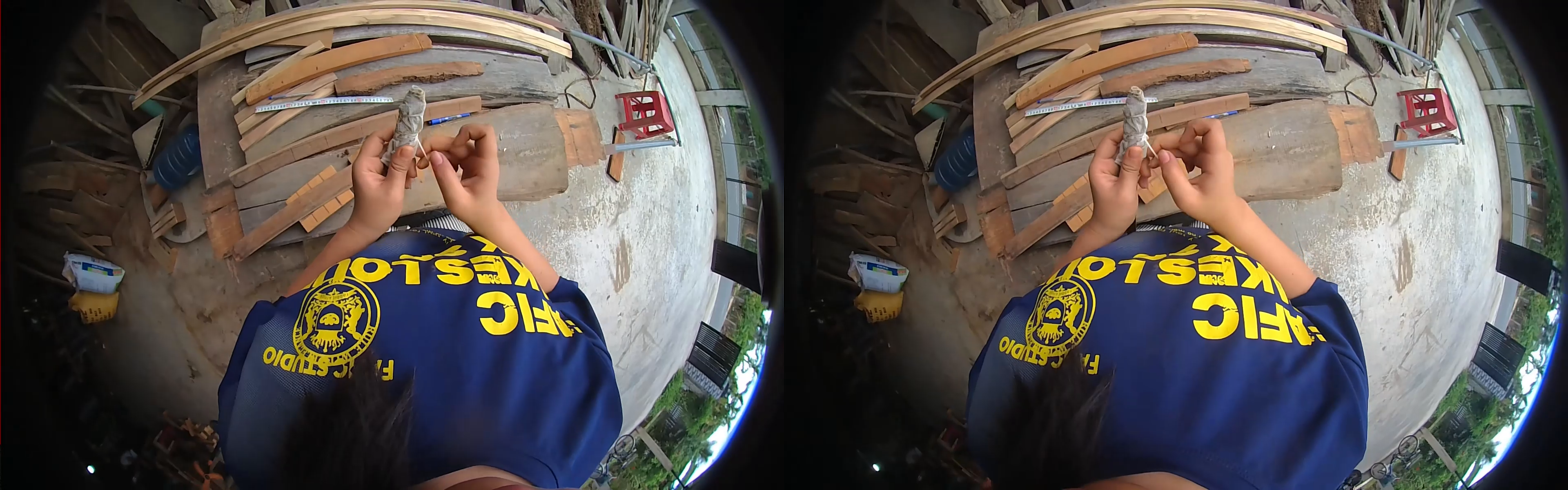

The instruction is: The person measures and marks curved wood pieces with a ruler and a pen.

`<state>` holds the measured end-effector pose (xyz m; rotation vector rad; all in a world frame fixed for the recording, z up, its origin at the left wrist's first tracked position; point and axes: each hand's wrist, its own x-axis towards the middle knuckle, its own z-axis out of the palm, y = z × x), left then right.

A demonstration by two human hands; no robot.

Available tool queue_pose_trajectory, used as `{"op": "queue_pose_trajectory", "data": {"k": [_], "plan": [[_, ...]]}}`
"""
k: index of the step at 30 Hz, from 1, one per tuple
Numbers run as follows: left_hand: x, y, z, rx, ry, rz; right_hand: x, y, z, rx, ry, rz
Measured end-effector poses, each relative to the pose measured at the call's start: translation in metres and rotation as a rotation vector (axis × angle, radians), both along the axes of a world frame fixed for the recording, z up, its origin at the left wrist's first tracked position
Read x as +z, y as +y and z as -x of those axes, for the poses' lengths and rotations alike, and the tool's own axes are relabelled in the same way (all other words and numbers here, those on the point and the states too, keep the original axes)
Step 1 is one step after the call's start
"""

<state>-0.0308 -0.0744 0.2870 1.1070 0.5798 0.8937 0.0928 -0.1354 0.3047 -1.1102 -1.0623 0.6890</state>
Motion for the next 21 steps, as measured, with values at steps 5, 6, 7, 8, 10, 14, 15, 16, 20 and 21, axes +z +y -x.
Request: {"op": "queue_pose_trajectory", "data": {"k": [5,6,7,8,10,14,15,16,20,21], "plan": [[-0.02,0.007,-0.01,0.018,0.112,0.046,-0.017,0.0,0.016,-0.195,-0.344,-0.066],[-0.023,0.008,-0.011,0.012,0.109,0.04,-0.018,0.001,0.015,-0.181,-0.309,-0.12],[-0.025,0.008,-0.012,-0.043,0.099,0.109,-0.016,-0.001,0.013,-0.195,-0.469,-0.113],[-0.025,0.009,-0.013,-0.099,0.09,0.18,-0.007,-0.001,0.013,-0.202,-0.471,-0.114],[-0.024,0.018,-0.008,-0.151,0.096,0.172,0.008,-0.005,0.016,-0.047,-0.827,0.173],[-0.046,0.036,0.006,-0.376,0.024,0.384,0.004,-0.011,0.034,0.017,-0.795,0.242],[-0.045,0.037,0.009,-0.4,-0.023,0.414,0.007,-0.012,0.037,0.065,-0.756,0.285],[-0.045,0.037,0.011,-0.423,-0.07,0.445,0.004,-0.012,0.037,0.069,-0.752,0.286],[-0.041,0.037,0.017,-0.468,0.022,0.335,0.001,-0.016,0.046,0.113,-0.992,0.31],[-0.042,0.036,0.015,-0.429,-0.039,0.452,0.003,-0.017,0.048,0.101,-1.108,0.365]]}}
